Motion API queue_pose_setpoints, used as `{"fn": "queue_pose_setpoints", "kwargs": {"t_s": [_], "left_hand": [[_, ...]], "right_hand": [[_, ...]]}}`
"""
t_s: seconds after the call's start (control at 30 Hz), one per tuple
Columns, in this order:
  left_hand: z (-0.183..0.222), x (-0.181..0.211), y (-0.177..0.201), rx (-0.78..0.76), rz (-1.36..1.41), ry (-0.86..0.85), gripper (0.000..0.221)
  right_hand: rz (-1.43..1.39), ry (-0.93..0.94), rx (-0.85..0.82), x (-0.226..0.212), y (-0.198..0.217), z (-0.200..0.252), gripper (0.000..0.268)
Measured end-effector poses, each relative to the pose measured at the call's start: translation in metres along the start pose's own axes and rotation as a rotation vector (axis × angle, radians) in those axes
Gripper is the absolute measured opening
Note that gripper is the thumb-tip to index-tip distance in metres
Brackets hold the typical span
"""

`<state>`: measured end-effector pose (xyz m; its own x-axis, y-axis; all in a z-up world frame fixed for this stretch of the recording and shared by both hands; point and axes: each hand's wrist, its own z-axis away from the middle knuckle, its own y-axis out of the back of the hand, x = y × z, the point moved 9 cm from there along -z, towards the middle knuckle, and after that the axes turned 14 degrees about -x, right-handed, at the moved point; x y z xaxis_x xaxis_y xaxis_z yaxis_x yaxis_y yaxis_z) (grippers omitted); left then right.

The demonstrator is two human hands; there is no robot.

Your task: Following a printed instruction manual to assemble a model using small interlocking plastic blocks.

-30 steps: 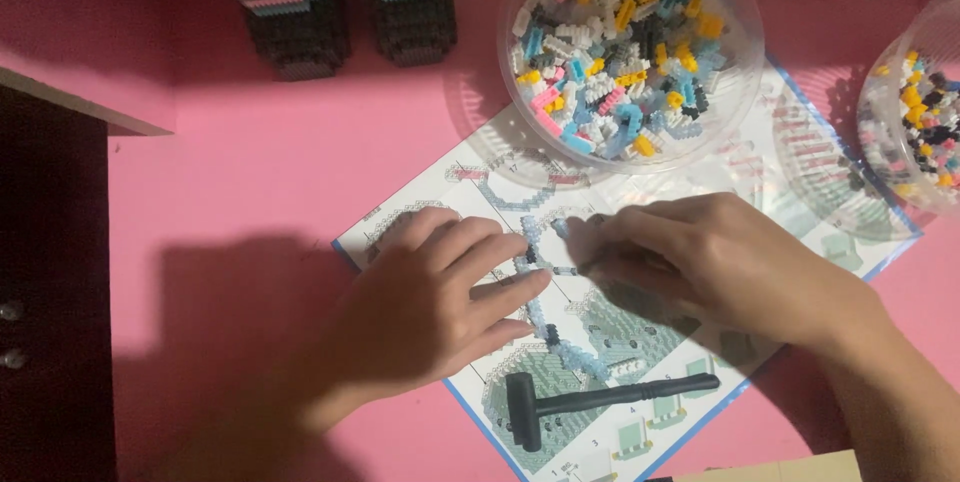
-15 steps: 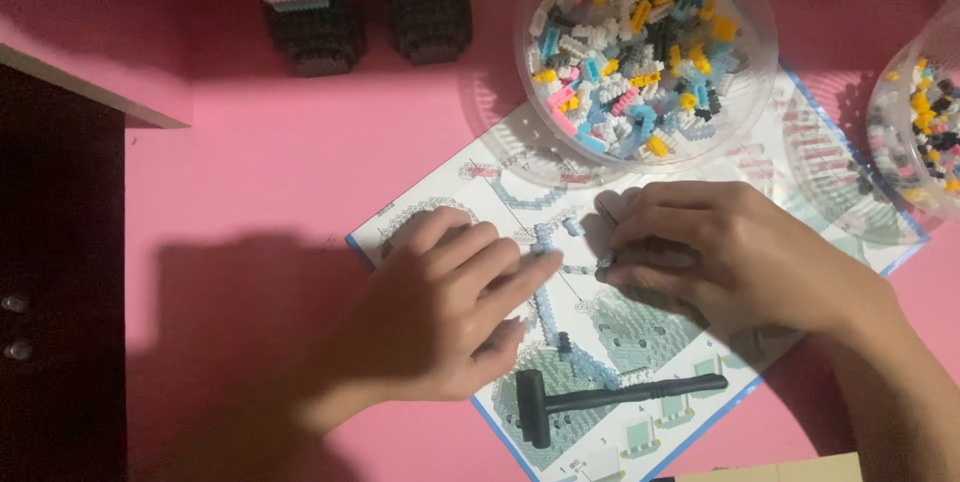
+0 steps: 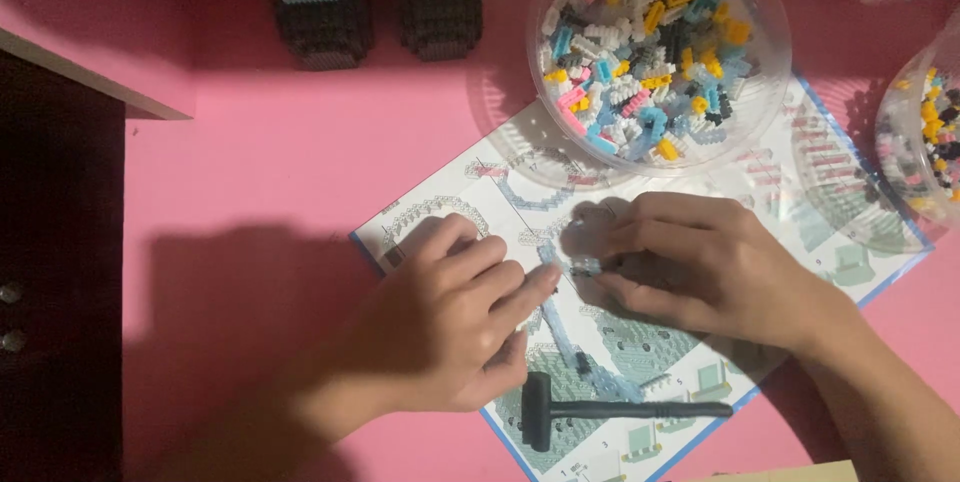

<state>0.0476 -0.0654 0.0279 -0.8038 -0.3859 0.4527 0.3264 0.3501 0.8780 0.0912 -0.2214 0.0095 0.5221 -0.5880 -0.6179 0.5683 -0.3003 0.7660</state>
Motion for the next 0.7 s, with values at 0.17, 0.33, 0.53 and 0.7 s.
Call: {"fn": "queue_pose_setpoints", "kwargs": {"t_s": [0.17, 0.33, 0.53, 0.7], "left_hand": [[0.001, 0.003, 0.004, 0.057, 0.021, -0.031, 0.044], [0.000, -0.001, -0.007, 0.050, -0.033, 0.002, 0.038], [0.000, -0.008, -0.006, 0.147, 0.052, 0.157, 0.034], [0.001, -0.010, -0.007, 0.162, 0.015, 0.230, 0.049]], "right_hand": [[0.021, 0.111, 0.105, -0.021, 0.004, -0.011, 0.019], [0.015, 0.090, 0.046, -0.015, 0.000, -0.014, 0.029], [-0.030, 0.068, -0.006, -0.006, -0.003, -0.013, 0.036], [-0.028, 0.064, 0.032, -0.007, -0.003, -0.013, 0.037]]}}
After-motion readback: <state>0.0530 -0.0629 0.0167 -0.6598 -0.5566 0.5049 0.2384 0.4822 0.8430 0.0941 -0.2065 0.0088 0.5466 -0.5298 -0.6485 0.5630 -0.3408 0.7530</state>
